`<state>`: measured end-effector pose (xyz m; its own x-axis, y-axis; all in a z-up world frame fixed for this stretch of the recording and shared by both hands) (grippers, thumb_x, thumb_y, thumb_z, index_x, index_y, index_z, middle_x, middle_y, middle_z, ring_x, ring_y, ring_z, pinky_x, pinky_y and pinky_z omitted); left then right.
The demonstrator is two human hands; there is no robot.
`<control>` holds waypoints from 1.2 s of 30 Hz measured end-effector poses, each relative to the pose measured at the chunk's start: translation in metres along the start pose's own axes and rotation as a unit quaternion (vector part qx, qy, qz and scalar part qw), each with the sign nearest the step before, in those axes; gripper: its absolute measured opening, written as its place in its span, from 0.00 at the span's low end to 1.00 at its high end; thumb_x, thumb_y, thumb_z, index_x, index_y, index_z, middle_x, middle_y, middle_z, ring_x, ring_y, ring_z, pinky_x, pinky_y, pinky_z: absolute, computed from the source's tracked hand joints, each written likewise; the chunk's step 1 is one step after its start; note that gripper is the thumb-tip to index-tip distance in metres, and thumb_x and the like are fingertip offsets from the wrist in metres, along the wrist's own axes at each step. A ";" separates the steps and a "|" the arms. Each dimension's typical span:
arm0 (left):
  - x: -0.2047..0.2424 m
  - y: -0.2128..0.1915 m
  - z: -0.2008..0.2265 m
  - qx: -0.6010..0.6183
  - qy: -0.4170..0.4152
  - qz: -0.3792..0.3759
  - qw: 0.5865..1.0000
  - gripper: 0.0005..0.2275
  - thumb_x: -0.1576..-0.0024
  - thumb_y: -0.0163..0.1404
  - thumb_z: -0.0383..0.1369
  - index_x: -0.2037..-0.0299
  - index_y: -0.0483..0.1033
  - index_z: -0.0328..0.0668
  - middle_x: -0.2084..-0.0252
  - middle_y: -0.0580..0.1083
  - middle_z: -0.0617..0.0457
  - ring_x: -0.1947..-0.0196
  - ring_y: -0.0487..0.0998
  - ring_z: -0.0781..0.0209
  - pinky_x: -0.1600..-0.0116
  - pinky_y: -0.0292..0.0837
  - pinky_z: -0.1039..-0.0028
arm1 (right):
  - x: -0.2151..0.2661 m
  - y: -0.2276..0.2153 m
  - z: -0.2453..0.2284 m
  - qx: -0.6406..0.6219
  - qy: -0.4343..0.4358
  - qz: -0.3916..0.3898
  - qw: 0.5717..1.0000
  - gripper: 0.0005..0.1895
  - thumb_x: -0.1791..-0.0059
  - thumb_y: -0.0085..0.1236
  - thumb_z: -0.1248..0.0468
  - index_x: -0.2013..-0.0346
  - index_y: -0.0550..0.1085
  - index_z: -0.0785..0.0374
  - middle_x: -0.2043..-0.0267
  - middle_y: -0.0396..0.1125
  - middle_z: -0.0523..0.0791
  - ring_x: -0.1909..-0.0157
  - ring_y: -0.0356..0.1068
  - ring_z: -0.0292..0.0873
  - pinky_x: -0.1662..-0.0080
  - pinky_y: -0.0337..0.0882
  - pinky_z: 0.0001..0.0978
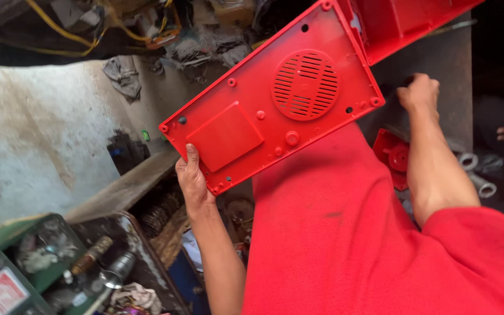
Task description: The person attaches small black rubber feet to the underside of a red plastic casing. They press each foot into place, rotate the casing to access different sides, and verify the fit of the attached feet.
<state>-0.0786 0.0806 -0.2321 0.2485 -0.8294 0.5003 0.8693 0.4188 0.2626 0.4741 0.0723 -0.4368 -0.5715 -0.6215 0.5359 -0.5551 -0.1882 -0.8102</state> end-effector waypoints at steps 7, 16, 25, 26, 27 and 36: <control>0.014 -0.007 0.002 0.003 0.020 0.022 1.000 0.23 0.35 0.49 0.47 0.47 0.77 0.27 0.50 0.79 0.49 0.53 0.81 0.62 0.46 0.78 0.70 | -0.008 -0.047 0.041 -0.284 0.010 -0.027 0.958 0.11 0.47 0.57 0.65 0.52 0.82 0.63 0.60 0.75 0.50 0.67 0.73 0.39 0.65 0.74 0.30; 0.024 0.020 0.018 0.034 0.033 -0.011 0.999 0.21 0.34 0.50 0.45 0.50 0.79 0.28 0.53 0.80 0.47 0.56 0.81 0.63 0.49 0.79 0.71 | -0.002 -0.121 0.045 -0.284 -0.191 -0.130 0.930 0.10 0.42 0.57 0.71 0.46 0.73 0.68 0.59 0.70 0.44 0.61 0.69 0.35 0.58 0.71 0.24; 0.040 0.075 0.037 0.114 0.031 -0.054 0.991 0.23 0.37 0.53 0.44 0.41 0.72 0.31 0.43 0.77 0.49 0.45 0.79 0.57 0.39 0.75 0.63 | 0.166 -0.172 -0.099 -0.522 -0.313 -0.147 0.779 0.15 0.47 0.55 0.75 0.44 0.77 0.71 0.59 0.74 0.49 0.63 0.75 0.40 0.57 0.75 0.26; 0.042 0.082 0.034 0.148 0.026 -0.076 0.986 0.24 0.38 0.54 0.44 0.39 0.72 0.32 0.42 0.76 0.49 0.44 0.78 0.56 0.37 0.75 0.62 | 0.178 -0.168 -0.111 -0.553 -0.297 -0.160 0.762 0.14 0.49 0.55 0.74 0.48 0.77 0.70 0.60 0.74 0.48 0.67 0.75 0.40 0.61 0.75 0.26; 0.043 0.089 0.031 0.180 0.021 -0.099 0.978 0.25 0.39 0.56 0.44 0.37 0.71 0.34 0.41 0.76 0.50 0.42 0.78 0.54 0.36 0.74 0.60 | 0.188 -0.156 -0.122 -0.518 -0.266 -0.168 0.795 0.10 0.48 0.56 0.74 0.52 0.78 0.72 0.64 0.72 0.49 0.67 0.74 0.41 0.62 0.74 0.28; 0.027 0.121 0.016 0.198 -0.044 -0.109 0.973 0.22 0.42 0.57 0.26 0.37 0.69 0.43 0.43 0.74 0.52 0.44 0.77 0.55 0.37 0.74 0.58 | 0.285 -0.066 -0.204 -0.609 -0.255 -0.333 0.673 0.14 0.52 0.67 0.69 0.64 0.66 0.62 0.68 0.71 0.46 0.73 0.66 0.33 0.72 0.66 0.23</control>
<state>0.0267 0.1145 -0.1739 0.0243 -0.8867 0.4617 0.6606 0.3609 0.6583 0.2248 0.0625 -0.1824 0.1581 -0.9468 0.2803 -0.8469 0.0159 0.5315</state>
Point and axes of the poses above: each hand's wrist, its own x-axis away from the middle knuckle, its own y-axis out of the palm, z = x × y, the point moved 5 cm from there along -x, towards the middle knuckle
